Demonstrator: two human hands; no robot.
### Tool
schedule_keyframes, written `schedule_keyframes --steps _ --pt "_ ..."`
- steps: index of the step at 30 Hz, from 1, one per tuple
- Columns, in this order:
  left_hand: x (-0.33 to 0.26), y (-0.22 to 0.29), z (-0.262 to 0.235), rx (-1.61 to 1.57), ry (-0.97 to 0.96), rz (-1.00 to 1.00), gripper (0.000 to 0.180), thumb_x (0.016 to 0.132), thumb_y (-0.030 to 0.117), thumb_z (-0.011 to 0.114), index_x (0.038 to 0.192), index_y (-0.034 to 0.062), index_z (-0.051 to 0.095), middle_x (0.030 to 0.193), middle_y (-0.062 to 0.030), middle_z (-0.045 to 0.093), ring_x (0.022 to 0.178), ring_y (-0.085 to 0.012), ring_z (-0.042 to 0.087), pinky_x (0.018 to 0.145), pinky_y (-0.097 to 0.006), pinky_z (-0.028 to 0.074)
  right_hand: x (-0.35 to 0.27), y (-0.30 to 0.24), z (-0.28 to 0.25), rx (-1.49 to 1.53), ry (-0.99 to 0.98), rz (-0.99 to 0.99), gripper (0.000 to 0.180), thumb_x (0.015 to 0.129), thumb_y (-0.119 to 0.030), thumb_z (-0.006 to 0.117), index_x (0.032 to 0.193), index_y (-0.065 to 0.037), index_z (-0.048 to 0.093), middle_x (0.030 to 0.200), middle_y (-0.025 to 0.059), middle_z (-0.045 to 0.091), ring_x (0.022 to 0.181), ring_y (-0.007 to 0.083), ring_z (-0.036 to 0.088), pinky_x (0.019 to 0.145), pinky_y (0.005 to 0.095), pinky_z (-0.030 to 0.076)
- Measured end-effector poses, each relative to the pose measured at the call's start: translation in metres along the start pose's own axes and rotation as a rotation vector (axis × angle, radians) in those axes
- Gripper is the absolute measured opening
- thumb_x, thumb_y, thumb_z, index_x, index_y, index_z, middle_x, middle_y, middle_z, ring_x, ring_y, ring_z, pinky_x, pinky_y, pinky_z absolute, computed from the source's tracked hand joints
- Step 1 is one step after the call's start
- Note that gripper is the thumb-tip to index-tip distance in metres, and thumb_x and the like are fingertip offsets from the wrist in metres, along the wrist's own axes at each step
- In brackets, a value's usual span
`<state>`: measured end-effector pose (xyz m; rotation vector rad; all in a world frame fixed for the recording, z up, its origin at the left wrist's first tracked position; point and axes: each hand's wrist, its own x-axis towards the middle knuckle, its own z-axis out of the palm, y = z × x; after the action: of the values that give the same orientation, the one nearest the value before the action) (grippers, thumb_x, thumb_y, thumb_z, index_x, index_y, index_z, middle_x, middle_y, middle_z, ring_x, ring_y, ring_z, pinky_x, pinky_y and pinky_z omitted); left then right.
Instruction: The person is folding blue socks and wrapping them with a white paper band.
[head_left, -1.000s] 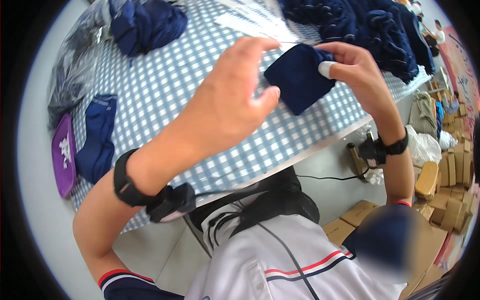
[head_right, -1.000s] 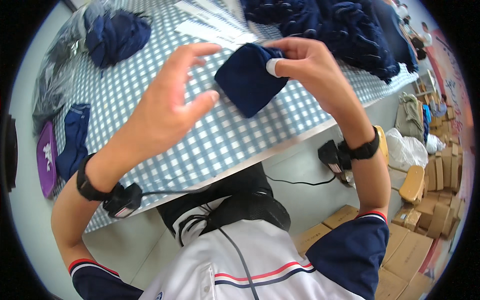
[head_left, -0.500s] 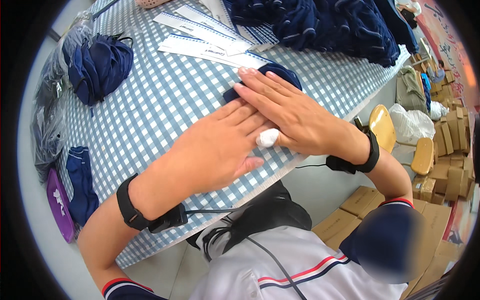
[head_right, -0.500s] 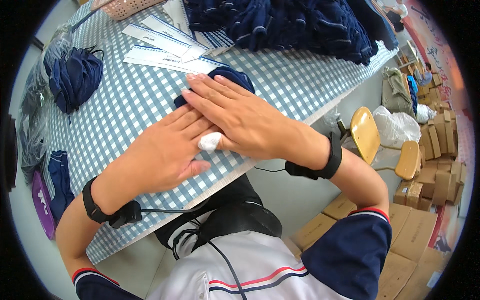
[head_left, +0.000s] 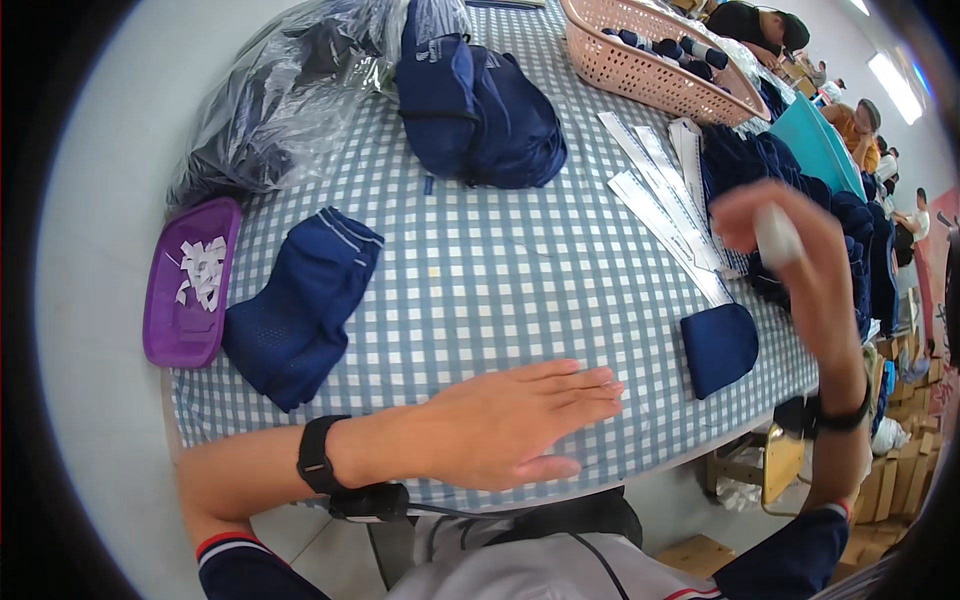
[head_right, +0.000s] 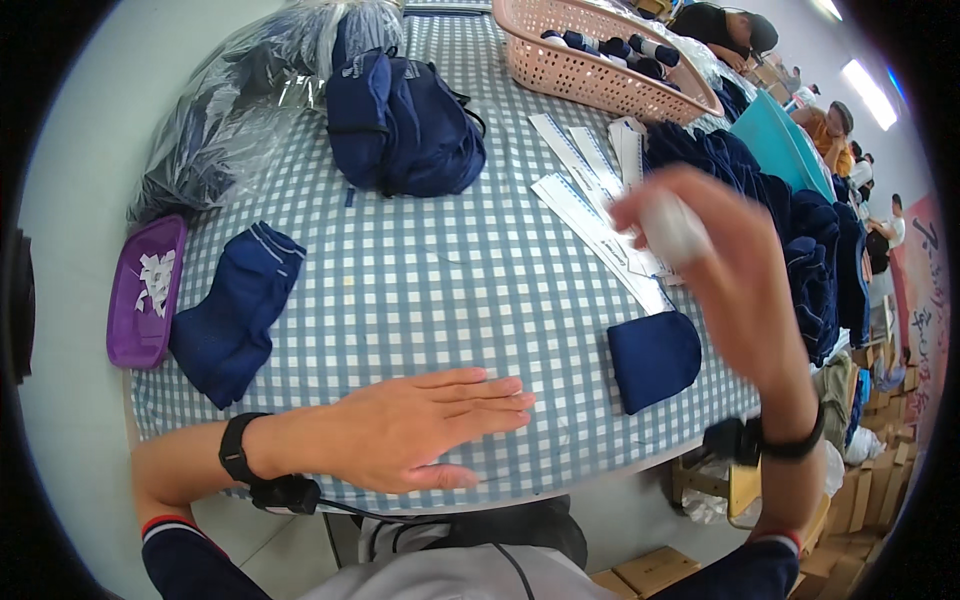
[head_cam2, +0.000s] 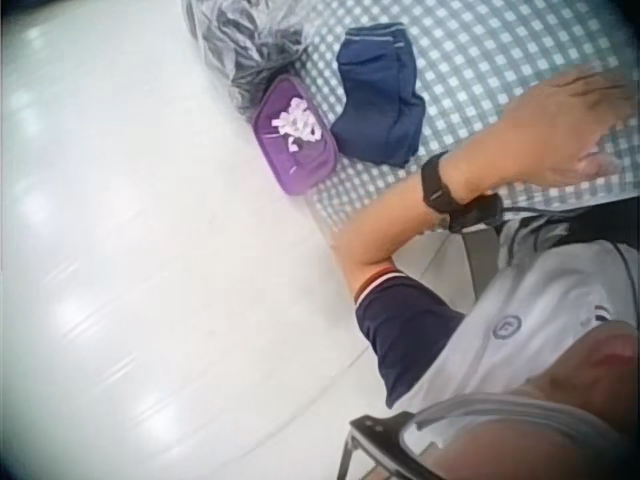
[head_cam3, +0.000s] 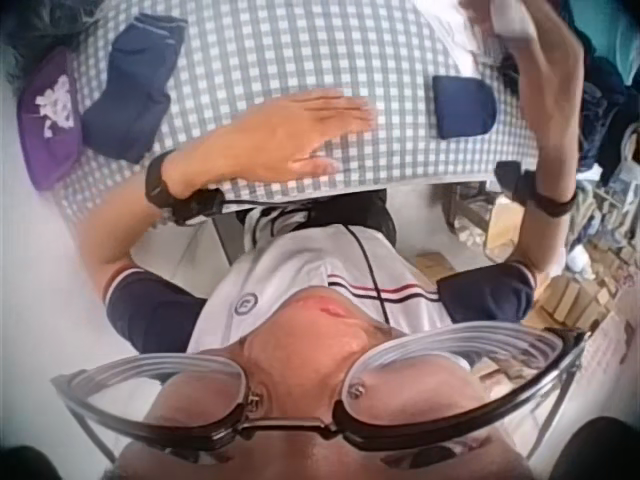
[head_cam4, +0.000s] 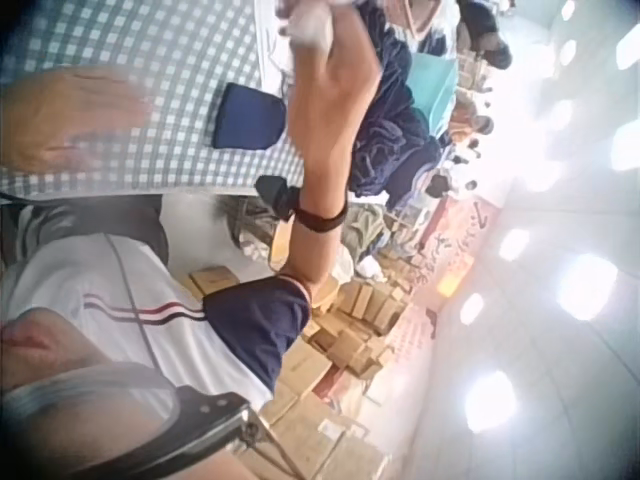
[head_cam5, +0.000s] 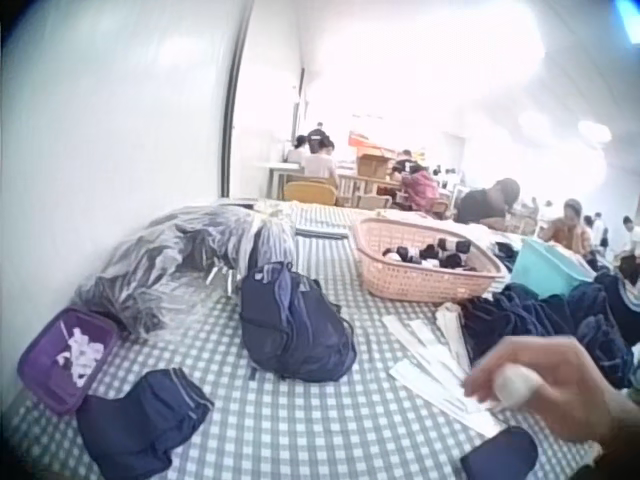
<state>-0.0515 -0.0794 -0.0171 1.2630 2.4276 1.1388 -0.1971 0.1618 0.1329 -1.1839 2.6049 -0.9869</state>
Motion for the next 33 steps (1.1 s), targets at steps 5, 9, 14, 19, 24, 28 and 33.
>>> schedule_keyframes --steps 5,9,14,19,24,28,33 --pt "-0.005 -0.004 0.001 -0.151 0.143 -0.029 0.054 0.1 0.03 0.061 0.146 0.0052 0.046 0.153 -0.0191 0.047 0.144 -0.0356 0.043 0.122 -0.047 0.031 0.167 0.018 0.062 -0.081 -0.003 0.119 0.041 0.1 -0.037 0.058 0.103 0.002 0.072 0.089 0.0084 0.07 0.075 0.0105 0.064 0.06 0.0293 0.049" --pt "-0.006 -0.006 -0.002 -0.138 0.158 -0.014 0.05 0.1 0.027 0.061 0.142 0.0035 0.05 0.151 -0.0201 0.05 0.141 -0.0374 0.045 0.12 -0.047 0.033 0.223 0.054 0.098 -0.288 0.031 0.115 0.034 0.091 -0.031 0.072 0.1 0.001 0.075 0.084 0.0069 0.071 0.074 0.0119 0.065 0.065 0.0285 0.05" --pt "-0.007 -0.005 -0.008 -0.189 0.163 -0.027 0.046 0.1 0.025 0.061 0.139 0.0021 0.052 0.145 -0.0212 0.054 0.134 -0.0389 0.051 0.115 -0.047 0.038 0.225 0.048 0.079 -0.192 0.135 0.137 0.026 0.087 -0.023 0.077 0.097 0.001 0.074 0.082 0.008 0.07 0.079 0.0165 0.065 0.075 0.0322 0.051" --pt "-0.009 -0.003 -0.016 -0.539 0.24 -0.183 0.043 0.103 0.024 0.056 0.138 0.0001 0.051 0.133 -0.0188 0.061 0.125 -0.0329 0.058 0.108 -0.041 0.044 0.2 0.009 0.042 -0.356 0.455 -0.176 0.028 0.089 -0.02 0.071 0.106 0.0 0.064 0.094 0.0154 0.072 0.088 0.0285 0.069 0.081 0.0388 0.052" --pt "-0.005 -0.033 -0.034 -0.866 0.478 -0.166 0.044 0.108 0.032 0.048 0.138 0.0011 0.051 0.136 -0.0156 0.061 0.126 -0.0253 0.059 0.106 -0.037 0.047 0.107 -0.04 0.032 -0.037 0.346 -0.245 0.022 0.09 -0.007 0.073 0.104 0.0 0.058 0.097 0.0111 0.069 0.086 0.0156 0.065 0.078 0.0301 0.052" --pt "-0.004 -0.031 -0.063 -1.505 0.51 0.031 0.057 0.109 0.047 0.041 0.139 -0.001 0.05 0.13 -0.0145 0.067 0.114 -0.0227 0.068 0.102 -0.04 0.052 0.037 -0.047 0.049 -0.1 0.233 -0.682 0.037 0.067 0.019 0.065 0.094 -0.004 0.055 0.109 0.015 0.069 0.101 0.031 0.069 0.087 0.0356 0.055" --pt "-0.001 0.0 -0.066 -1.103 0.681 -0.142 0.048 0.105 0.03 0.058 0.137 -0.0046 0.052 0.125 -0.0133 0.069 0.109 -0.0177 0.07 0.097 -0.034 0.056 -0.005 -0.025 0.067 -0.097 0.057 -0.62 0.05 0.072 0.017 0.063 0.115 -0.006 0.054 0.129 0.0184 0.061 0.11 0.0335 0.068 0.091 0.0398 0.056"
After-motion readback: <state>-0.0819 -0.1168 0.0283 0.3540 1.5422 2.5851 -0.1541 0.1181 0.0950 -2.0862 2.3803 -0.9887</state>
